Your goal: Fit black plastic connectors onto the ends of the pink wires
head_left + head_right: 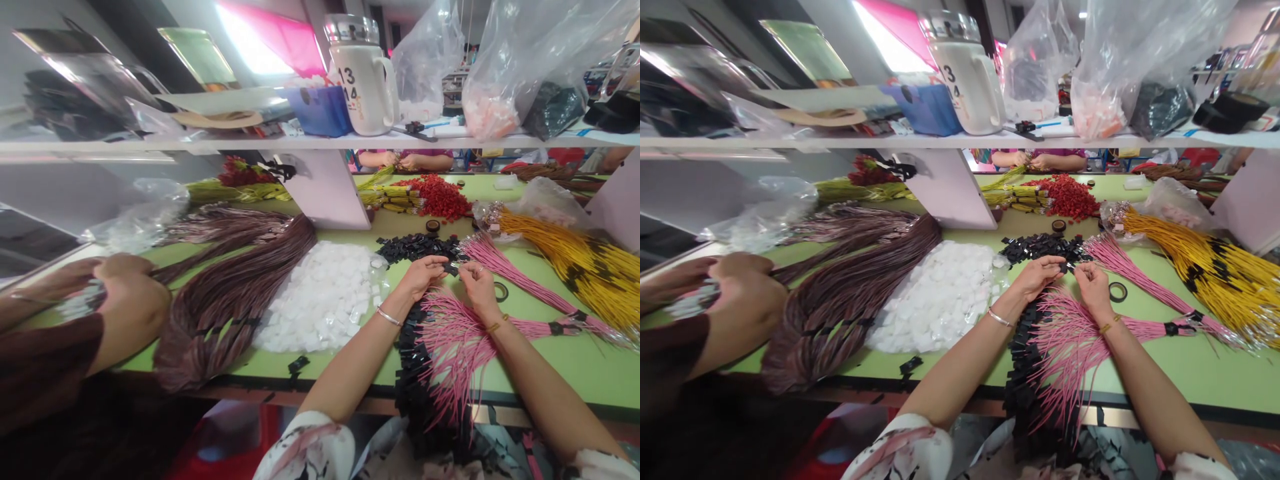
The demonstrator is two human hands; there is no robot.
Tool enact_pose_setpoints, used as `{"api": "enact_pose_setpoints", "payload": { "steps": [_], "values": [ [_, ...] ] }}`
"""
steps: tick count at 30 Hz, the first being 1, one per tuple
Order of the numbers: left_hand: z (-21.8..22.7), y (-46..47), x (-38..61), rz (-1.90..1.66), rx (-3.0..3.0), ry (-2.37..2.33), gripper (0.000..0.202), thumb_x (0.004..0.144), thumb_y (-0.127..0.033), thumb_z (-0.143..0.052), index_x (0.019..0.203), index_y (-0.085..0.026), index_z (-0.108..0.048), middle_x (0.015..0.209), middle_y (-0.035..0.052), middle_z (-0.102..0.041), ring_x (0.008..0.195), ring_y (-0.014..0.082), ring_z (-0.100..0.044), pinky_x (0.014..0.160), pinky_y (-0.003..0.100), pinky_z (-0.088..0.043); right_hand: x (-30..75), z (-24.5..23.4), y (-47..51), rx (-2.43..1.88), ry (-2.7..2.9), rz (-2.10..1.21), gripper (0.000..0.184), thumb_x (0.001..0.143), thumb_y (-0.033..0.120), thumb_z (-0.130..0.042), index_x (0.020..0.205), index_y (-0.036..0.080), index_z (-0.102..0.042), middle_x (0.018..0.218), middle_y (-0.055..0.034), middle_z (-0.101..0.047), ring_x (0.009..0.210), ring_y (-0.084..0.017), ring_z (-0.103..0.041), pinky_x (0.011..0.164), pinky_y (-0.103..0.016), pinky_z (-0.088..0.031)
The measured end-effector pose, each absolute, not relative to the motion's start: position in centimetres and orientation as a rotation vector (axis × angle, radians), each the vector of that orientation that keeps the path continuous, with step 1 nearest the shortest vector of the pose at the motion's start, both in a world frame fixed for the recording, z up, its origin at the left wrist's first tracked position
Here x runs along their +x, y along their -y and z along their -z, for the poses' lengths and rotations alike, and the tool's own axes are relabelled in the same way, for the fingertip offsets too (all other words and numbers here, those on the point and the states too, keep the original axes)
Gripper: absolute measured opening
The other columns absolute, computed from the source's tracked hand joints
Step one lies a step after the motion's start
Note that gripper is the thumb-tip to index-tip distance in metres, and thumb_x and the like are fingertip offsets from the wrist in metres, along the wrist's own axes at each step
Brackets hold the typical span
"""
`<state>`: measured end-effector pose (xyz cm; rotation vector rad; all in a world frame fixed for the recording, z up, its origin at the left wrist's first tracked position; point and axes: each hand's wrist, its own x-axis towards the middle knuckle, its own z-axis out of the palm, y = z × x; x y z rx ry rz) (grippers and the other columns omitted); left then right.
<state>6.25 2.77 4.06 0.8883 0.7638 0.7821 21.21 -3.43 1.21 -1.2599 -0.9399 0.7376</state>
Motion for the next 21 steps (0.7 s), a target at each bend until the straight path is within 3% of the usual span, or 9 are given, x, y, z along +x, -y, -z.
{"api": "enact_pose_setpoints", "payload": {
  "steps": [11,21],
  "values": [
    [-4.2,-1.9,6.5,-0.802,1.166,-0.911,0.02,0.073,-0.007,-0.067,0.092,-0.012,-0.073,0.073,0.0009,-0.068,0.062,0.0075,-0.058,0.063,0.02,-0.047,21.8,-1.8,3.4,-1.366,1.116,-0.711,0.016,0.072,0.031,-0.065,0.061,0.02,-0.062,0.058,0.0012,-0.056,0.055,-0.014,-0.044,0.053,-0.027,-0.035],
    [-3.4,-1.4,6.9,-0.789,1.236,-0.978,0.018,0.072,-0.009,-0.064,0.088,-0.012,-0.072,0.071,0.0018,-0.068,0.059,0.0091,-0.057,0.062,0.021,-0.047,21.2,-1.5,3.9,-1.369,1.229,-0.657,0.023,0.078,0.036,-0.066,0.062,0.021,-0.059,0.059,0.0013,-0.056,0.058,-0.016,-0.047,0.059,-0.03,-0.036]
  ]
}}
